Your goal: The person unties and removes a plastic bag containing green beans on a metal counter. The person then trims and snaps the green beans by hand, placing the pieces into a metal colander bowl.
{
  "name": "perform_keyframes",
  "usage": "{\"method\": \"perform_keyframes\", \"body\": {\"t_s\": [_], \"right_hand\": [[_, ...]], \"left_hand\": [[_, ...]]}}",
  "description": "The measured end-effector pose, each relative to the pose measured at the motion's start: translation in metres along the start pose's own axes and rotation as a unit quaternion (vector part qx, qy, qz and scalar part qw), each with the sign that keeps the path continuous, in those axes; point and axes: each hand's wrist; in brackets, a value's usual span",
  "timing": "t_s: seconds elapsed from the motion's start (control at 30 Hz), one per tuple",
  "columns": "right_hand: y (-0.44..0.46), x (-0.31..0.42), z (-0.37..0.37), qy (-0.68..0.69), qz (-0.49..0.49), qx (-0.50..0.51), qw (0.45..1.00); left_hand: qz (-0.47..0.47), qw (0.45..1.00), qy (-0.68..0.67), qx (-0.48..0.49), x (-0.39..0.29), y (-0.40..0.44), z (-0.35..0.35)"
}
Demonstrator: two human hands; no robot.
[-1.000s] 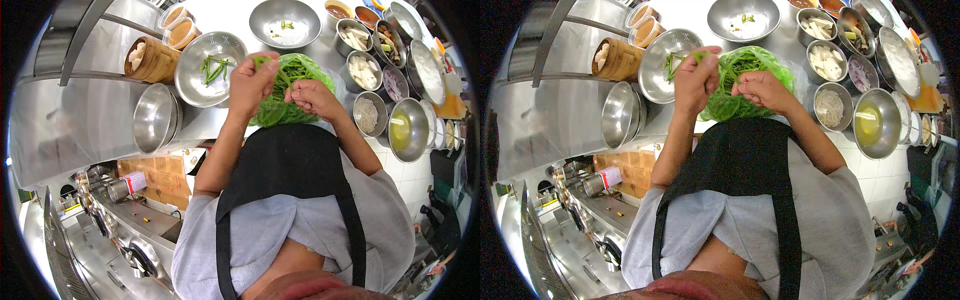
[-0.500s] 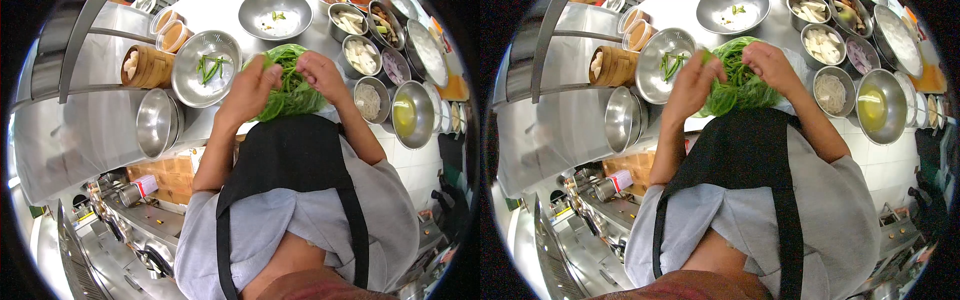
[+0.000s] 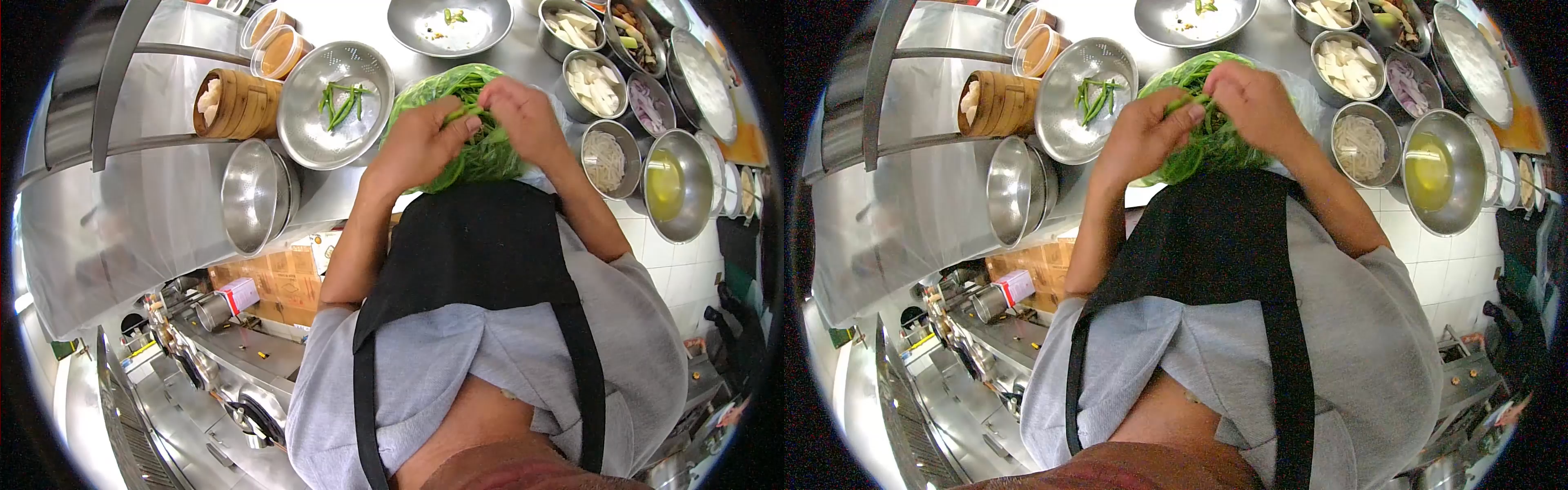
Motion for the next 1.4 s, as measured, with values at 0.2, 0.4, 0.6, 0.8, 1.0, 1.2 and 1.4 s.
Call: {"method": "perform_keyframes", "body": {"t_s": [0.2,0.4,0.6,0.8,1.0,1.2,1.4], "right_hand": [[0.012,-0.013,-0.034,0.510,0.156,-0.006,0.846],[0.002,-0.002,-0.028,0.382,0.195,-0.014,0.903],[0.004,-0.011,-0.023,0.111,0.086,0.049,0.989],[0.004,0.001,-0.014,-0.047,0.026,0.155,0.986],[0.005,0.009,-0.010,-0.055,0.027,0.177,0.982],[0.001,0.006,0.000,-0.096,-0.013,0.048,0.994],[0.013,-0.008,-0.007,0.131,0.129,-0.097,0.978]], "left_hand": [[0.061,0.986,0.140,-0.071,0.013,0.042,0.014],[0.051,0.944,0.326,-0.019,0.008,0.059,0.021],[0.051,0.954,0.295,-0.022,0.005,0.035,-0.008],[0.073,0.970,0.214,-0.087,0.000,0.008,-0.016],[0.130,0.969,0.195,-0.082,0.009,0.004,-0.007],[0.149,0.968,0.174,-0.103,0.004,0.002,-0.005],[0.135,0.977,-0.038,-0.162,0.005,0.001,0.002]]}}
Point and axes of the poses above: each hand's wrist, its own y-axis towards the middle knuckle, its own z-axis out of the palm, x = y × z, and after that the axes turned 2 degrees about -z, right-handed
